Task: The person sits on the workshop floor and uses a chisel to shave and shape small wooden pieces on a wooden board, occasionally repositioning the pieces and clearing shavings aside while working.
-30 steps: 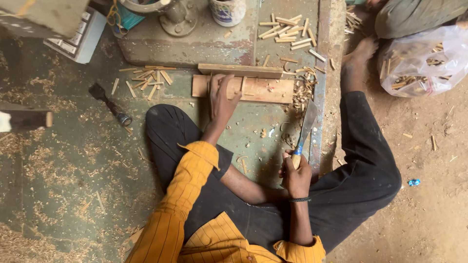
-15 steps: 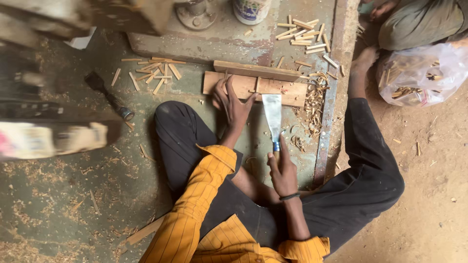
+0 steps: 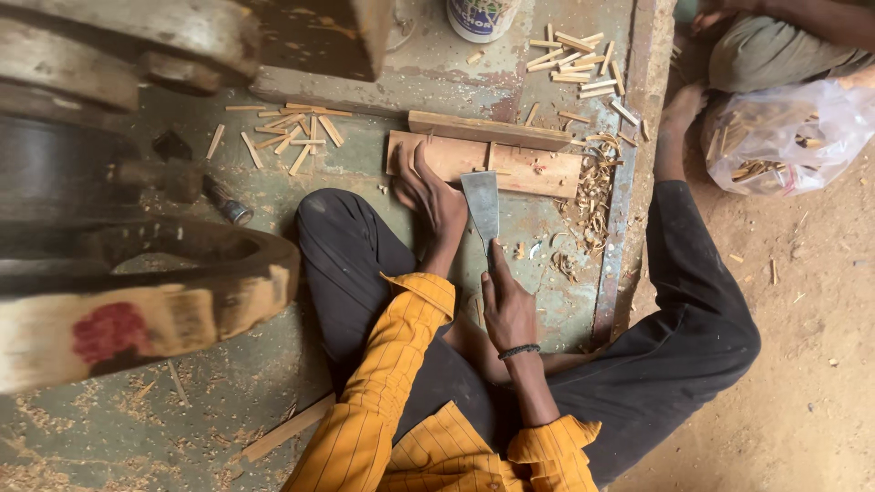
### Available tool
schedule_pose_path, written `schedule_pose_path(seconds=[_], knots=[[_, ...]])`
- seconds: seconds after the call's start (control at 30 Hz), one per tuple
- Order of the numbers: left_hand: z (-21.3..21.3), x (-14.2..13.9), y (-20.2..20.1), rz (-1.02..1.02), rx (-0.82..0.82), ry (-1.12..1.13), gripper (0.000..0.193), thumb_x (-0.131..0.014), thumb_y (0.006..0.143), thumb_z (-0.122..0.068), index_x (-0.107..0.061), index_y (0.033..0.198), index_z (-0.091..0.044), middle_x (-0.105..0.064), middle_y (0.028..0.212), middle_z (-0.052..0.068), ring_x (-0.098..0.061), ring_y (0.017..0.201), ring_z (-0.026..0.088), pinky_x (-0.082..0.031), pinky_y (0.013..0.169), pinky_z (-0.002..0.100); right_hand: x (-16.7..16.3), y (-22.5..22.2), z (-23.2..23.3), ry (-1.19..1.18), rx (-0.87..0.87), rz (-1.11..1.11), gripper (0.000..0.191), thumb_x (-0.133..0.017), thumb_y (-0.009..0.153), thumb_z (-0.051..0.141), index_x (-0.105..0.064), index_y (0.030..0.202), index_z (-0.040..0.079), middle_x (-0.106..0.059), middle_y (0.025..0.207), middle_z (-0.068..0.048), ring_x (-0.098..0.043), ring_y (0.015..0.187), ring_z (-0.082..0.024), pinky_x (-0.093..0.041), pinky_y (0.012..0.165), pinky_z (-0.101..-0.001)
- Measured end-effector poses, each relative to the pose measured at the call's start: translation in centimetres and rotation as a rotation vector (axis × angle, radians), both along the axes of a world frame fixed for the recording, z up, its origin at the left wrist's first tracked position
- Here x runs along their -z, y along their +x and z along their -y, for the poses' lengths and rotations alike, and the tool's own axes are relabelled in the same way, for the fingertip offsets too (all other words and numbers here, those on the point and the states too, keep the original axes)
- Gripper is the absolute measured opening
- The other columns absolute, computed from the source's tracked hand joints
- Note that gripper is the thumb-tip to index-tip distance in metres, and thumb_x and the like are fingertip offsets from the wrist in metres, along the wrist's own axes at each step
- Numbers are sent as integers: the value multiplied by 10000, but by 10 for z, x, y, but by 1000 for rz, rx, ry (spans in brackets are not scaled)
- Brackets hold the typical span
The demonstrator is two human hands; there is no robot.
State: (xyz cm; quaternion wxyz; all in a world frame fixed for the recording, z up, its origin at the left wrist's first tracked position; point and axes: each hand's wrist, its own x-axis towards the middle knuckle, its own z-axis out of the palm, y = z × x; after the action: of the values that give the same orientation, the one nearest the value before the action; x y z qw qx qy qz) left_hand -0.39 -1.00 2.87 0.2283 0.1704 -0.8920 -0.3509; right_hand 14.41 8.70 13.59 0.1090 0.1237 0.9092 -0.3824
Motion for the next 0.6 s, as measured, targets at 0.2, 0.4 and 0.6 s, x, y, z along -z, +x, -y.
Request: schedule_pose_path(seconds=[0.2, 0.4, 0.6], knots=[[2, 5, 0, 37, -15, 0, 880, -810, 742, -202, -371, 1501, -132, -296, 1609, 162, -341, 1456, 431, -200, 1181, 639, -2, -1, 3, 45, -16, 34, 599, -546, 1018, 239, -366, 1590, 258, -689, 792, -289, -673, 753, -468, -493, 674, -552], [1, 0, -2, 2, -22, -11, 880, -837, 782, -327, -380, 1507, -127, -327, 1607, 153, -349, 1487, 392, -207, 1194, 634, 6, -6, 5, -9, 1, -35, 604, -548, 1010, 215, -377, 1589, 237, -712, 911, -278, -678, 778, -472, -513, 663, -546], [0, -4, -4, 21, -35, -21, 888, -834, 773, -380, -384, 1494, -122, -336, 1604, 163, -343, 1498, 390, -205, 1193, 632, 16, -15, 9, -53, 42, -29, 593, -533, 1023, 210, -363, 1590, 246, -716, 1010, -263, -696, 808, -458, -537, 676, -537]])
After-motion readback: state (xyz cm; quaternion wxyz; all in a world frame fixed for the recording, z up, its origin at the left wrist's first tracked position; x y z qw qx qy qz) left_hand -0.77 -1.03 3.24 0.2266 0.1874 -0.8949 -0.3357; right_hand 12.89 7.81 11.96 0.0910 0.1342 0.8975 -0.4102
